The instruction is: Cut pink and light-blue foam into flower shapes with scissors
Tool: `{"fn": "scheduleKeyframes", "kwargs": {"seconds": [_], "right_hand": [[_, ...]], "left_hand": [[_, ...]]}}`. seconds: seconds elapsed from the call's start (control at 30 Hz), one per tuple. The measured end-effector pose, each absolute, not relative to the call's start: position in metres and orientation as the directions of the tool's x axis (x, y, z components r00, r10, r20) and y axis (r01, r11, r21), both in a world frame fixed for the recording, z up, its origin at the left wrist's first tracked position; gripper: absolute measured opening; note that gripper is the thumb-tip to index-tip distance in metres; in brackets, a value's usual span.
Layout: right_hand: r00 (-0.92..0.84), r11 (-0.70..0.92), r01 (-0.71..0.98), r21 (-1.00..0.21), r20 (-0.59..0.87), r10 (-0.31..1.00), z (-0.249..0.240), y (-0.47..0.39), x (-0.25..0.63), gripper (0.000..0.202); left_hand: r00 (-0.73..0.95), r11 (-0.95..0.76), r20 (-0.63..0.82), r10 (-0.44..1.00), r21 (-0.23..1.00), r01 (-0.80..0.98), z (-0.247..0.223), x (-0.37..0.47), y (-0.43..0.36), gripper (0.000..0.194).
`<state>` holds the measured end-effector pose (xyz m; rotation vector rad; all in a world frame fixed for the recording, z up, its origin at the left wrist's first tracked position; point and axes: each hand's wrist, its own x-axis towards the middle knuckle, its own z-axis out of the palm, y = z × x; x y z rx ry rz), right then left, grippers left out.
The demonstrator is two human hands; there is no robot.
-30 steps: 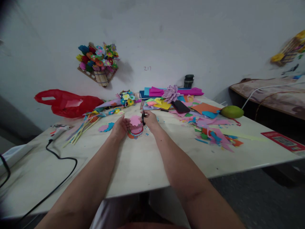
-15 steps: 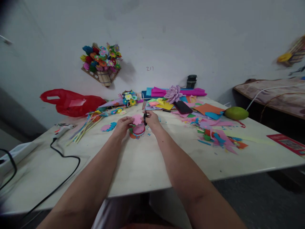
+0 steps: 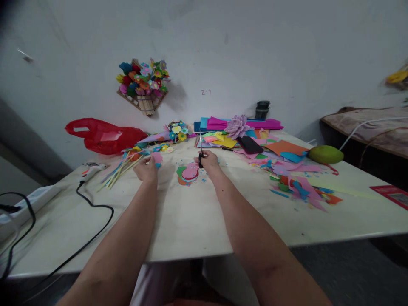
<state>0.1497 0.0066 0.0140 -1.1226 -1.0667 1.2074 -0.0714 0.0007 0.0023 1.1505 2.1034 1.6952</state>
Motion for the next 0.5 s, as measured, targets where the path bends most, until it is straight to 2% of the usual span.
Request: {"fn": "scheduleKeyframes", "kwargs": {"seconds": [0.03, 0.1, 0.23, 0.3, 0.4, 0.5], "right_hand": [[0.071, 0.026, -0.138, -0.99, 0.017, 0.997, 0.014, 0.007, 0.15, 0.031], [0.077, 0.038, -0.137, -0.99, 0.027, 0.997, 0.012, 0.009, 0.15, 0.033], [0.091, 0.064, -0.095, -0.993, 0.055, 0.994, 0.002, 0.019, 0.151, 0.039], [0.098, 0.07, -0.036, -0.997, 0.066, 0.993, -0.005, 0.025, 0.151, 0.039], [0.099, 0.107, 0.05, -0.993, 0.112, 0.989, -0.014, 0.034, 0.152, 0.034], [0.079, 0.162, 0.097, -0.982, 0.169, 0.982, -0.02, 0.04, 0.155, 0.029]], "left_hand": [[-0.773, 0.144, 0.309, 0.554, 0.879, 0.455, 0.003, -0.073, 0.0, 0.021], [-0.826, 0.248, 0.301, 0.477, 0.855, 0.455, 0.003, -0.075, -0.002, 0.021], [-0.884, 0.4, 0.139, 0.446, 0.853, 0.336, 0.005, -0.076, -0.005, 0.022], [-0.901, 0.438, 0.103, 0.421, 0.847, 0.301, 0.006, -0.076, -0.007, 0.024], [-0.901, 0.377, 0.226, 0.369, 0.85, 0.368, 0.007, -0.071, -0.009, 0.041], [-0.811, 0.285, 0.361, 0.46, 0.805, 0.52, 0.008, -0.063, -0.008, 0.037]]}}
